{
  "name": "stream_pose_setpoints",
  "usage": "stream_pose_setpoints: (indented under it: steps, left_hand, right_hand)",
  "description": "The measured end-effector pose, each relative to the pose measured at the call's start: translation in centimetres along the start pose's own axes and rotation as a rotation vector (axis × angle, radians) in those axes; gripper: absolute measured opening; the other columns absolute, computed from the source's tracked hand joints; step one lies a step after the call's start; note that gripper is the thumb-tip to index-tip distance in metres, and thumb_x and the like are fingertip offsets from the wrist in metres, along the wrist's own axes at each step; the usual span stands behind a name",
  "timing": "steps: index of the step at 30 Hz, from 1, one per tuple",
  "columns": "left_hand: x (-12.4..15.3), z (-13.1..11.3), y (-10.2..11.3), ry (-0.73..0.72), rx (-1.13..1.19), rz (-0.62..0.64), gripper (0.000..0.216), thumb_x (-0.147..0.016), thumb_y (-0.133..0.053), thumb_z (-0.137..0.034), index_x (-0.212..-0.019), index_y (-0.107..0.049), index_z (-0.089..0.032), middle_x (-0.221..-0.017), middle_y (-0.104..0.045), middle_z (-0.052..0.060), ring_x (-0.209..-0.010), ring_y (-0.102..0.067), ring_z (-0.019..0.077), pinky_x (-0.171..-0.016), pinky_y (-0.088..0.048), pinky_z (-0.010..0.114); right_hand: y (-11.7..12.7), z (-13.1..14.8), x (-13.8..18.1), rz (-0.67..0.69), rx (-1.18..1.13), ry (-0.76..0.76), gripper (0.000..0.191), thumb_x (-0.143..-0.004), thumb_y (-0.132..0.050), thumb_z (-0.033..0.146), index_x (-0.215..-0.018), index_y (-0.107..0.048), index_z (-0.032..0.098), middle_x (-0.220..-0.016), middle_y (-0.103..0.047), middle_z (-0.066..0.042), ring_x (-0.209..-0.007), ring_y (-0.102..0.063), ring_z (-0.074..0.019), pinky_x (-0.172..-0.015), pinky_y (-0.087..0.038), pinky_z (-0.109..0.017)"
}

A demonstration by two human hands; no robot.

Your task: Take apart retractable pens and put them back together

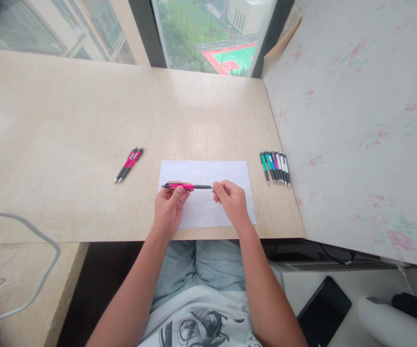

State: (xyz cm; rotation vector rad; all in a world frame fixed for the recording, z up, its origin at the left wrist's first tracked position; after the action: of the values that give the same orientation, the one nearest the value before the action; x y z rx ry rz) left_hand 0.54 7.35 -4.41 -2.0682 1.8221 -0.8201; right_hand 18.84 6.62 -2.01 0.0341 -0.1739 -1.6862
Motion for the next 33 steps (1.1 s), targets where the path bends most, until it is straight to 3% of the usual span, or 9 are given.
stream_pose_setpoints:
  steps: [10, 16, 21, 24, 28, 33]
  left_hand:
    - [0.2, 0.1, -0.1, -0.004, -0.014, 0.037, 0.015, -0.079, -0.079, -0.027, -0.090, -0.072, -0.018, -0.094, -0.077, 0.007, -0.087, -0.073, 0.0162, -0.085, -0.056, 0.030]
    - [0.1, 0.1, 0.0, -0.010, -0.029, 0.015, 0.018, -0.079, -0.079, -0.030, -0.088, -0.071, -0.017, -0.089, -0.077, 0.007, -0.085, -0.072, 0.0162, -0.085, -0.056, 0.031]
    - [0.0, 0.1, 0.0, -0.010, -0.021, 0.006, 0.019, -0.079, -0.079, -0.030, -0.088, -0.071, -0.017, -0.088, -0.077, 0.006, -0.084, -0.072, 0.0161, -0.084, -0.056, 0.031]
    - [0.1, 0.0, 0.0, -0.001, -0.026, 0.008, 0.020, -0.078, -0.079, -0.031, -0.089, -0.071, -0.017, -0.089, -0.077, 0.007, -0.084, -0.072, 0.0168, -0.085, -0.056, 0.032]
    - [0.1, 0.0, -0.1, -0.001, -0.028, 0.012, 0.021, -0.078, -0.080, -0.032, -0.089, -0.071, -0.016, -0.090, -0.077, 0.008, -0.086, -0.072, 0.0168, -0.086, -0.056, 0.032]
    - [0.1, 0.1, -0.1, 0.000, -0.023, 0.018, 0.022, -0.078, -0.079, -0.032, -0.091, -0.071, -0.016, -0.090, -0.077, 0.008, -0.086, -0.072, 0.0168, -0.087, -0.056, 0.032]
  right_hand:
    - [0.8, 0.4, 0.3, -0.012, 0.072, 0.054, 0.030, -0.089, -0.064, 0.046, -0.074, -0.069, 0.021, -0.068, -0.070, -0.002, -0.062, -0.064, -0.0150, -0.063, -0.054, -0.030]
    - [1.0, -0.2, 0.1, -0.022, 0.028, 0.049, 0.021, -0.083, -0.072, 0.039, -0.095, -0.072, 0.021, -0.084, -0.075, -0.005, -0.075, -0.070, -0.0180, -0.064, -0.054, -0.030]
    - [0.8, 0.3, 0.1, -0.002, 0.018, 0.112, 0.022, -0.082, -0.073, 0.039, -0.096, -0.069, 0.023, -0.096, -0.073, -0.006, -0.085, -0.068, -0.0191, -0.060, -0.053, -0.028]
    - [0.7, 0.4, 0.0, 0.023, -0.009, 0.072, 0.028, -0.088, -0.065, 0.049, -0.095, -0.067, 0.022, -0.086, -0.071, -0.004, -0.074, -0.066, -0.0165, -0.055, -0.049, -0.026]
    - [0.8, 0.2, 0.0, 0.050, 0.126, 0.025, 0.041, -0.093, -0.056, 0.053, -0.071, -0.066, 0.020, -0.059, -0.061, 0.000, -0.056, -0.056, -0.0129, -0.054, -0.046, -0.026]
    - [1.2, 0.2, 0.0, 0.025, 0.132, 0.075, 0.024, -0.087, -0.067, 0.045, -0.084, -0.072, 0.022, -0.074, -0.071, -0.002, -0.069, -0.066, -0.0166, -0.064, -0.053, -0.030]
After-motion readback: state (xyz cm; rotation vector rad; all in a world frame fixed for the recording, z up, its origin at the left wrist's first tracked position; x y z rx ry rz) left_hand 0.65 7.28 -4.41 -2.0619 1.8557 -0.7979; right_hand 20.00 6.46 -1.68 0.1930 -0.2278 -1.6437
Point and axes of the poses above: each hand's wrist, its own x-axis away from the middle knuckle, its own y-axis out of the back of the hand, z = x × y, the point moved 4 cm from there along -x, towards the middle knuckle
